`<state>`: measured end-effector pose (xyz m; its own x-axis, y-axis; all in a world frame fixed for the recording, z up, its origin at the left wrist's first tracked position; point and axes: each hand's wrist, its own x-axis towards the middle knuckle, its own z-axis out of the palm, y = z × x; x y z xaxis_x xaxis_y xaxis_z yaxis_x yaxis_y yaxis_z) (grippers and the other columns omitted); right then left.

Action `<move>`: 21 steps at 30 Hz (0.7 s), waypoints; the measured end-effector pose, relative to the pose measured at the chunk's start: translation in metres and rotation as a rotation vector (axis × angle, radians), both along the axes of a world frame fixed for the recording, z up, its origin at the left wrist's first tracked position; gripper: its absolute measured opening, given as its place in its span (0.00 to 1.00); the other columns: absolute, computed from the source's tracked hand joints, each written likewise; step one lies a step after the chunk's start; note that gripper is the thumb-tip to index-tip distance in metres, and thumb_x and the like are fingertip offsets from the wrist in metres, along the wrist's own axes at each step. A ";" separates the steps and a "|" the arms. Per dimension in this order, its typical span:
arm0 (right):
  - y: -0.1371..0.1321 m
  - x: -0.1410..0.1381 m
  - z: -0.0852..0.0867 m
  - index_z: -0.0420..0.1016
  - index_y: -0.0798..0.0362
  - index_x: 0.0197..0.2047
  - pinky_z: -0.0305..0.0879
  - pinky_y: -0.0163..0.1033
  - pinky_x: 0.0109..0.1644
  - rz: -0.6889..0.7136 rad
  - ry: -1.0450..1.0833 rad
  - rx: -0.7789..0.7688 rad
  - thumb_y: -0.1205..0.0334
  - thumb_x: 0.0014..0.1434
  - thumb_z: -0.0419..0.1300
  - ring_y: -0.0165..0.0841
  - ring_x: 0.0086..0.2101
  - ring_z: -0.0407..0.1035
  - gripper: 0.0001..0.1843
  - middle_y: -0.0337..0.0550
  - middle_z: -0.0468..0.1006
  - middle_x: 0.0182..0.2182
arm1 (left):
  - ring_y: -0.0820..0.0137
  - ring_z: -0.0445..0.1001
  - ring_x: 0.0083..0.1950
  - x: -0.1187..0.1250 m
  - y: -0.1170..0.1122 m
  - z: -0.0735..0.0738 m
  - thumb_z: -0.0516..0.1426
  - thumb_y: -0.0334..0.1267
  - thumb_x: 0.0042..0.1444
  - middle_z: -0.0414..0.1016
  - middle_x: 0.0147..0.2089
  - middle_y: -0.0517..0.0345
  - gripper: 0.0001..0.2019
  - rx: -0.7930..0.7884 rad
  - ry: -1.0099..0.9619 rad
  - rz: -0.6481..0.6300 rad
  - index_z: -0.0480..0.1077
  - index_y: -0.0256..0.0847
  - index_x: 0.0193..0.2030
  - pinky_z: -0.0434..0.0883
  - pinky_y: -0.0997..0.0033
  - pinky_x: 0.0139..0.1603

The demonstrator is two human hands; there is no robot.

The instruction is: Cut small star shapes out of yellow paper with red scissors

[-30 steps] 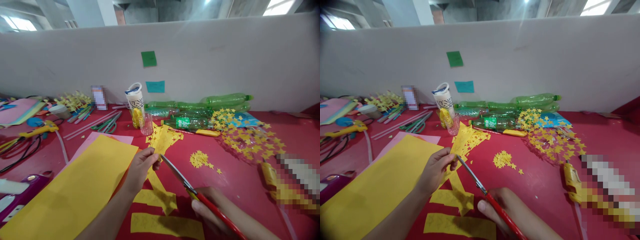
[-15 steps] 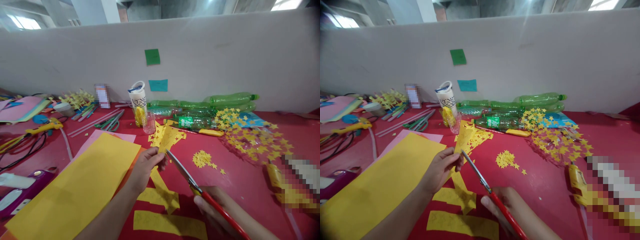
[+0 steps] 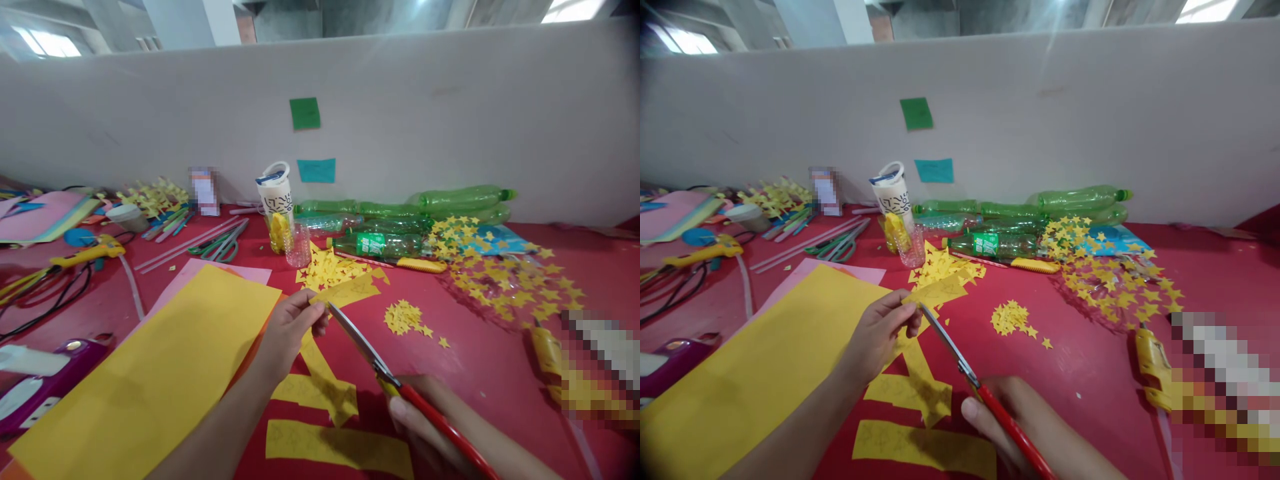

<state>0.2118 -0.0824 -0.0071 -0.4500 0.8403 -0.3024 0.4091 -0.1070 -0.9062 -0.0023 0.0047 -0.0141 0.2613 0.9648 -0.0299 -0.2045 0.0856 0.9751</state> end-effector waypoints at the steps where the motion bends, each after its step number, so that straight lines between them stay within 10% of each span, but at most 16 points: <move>1: 0.000 0.000 0.000 0.53 0.51 0.23 0.38 0.31 0.22 0.003 -0.003 0.004 0.30 0.58 0.43 0.25 0.22 0.44 0.32 0.32 0.48 0.21 | 0.75 0.66 0.27 0.000 0.000 0.000 0.56 0.36 0.57 0.68 0.25 0.61 0.07 0.002 0.013 -0.007 0.71 0.38 0.29 0.63 0.75 0.28; 21: 0.002 0.002 0.011 0.55 0.51 0.24 0.42 0.30 0.18 0.001 -0.013 -0.164 0.28 0.55 0.45 0.23 0.15 0.51 0.32 0.31 0.58 0.12 | 0.76 0.66 0.23 -0.004 0.003 0.007 0.60 0.38 0.51 0.69 0.21 0.61 0.07 -0.059 0.052 -0.021 0.71 0.37 0.26 0.63 0.74 0.26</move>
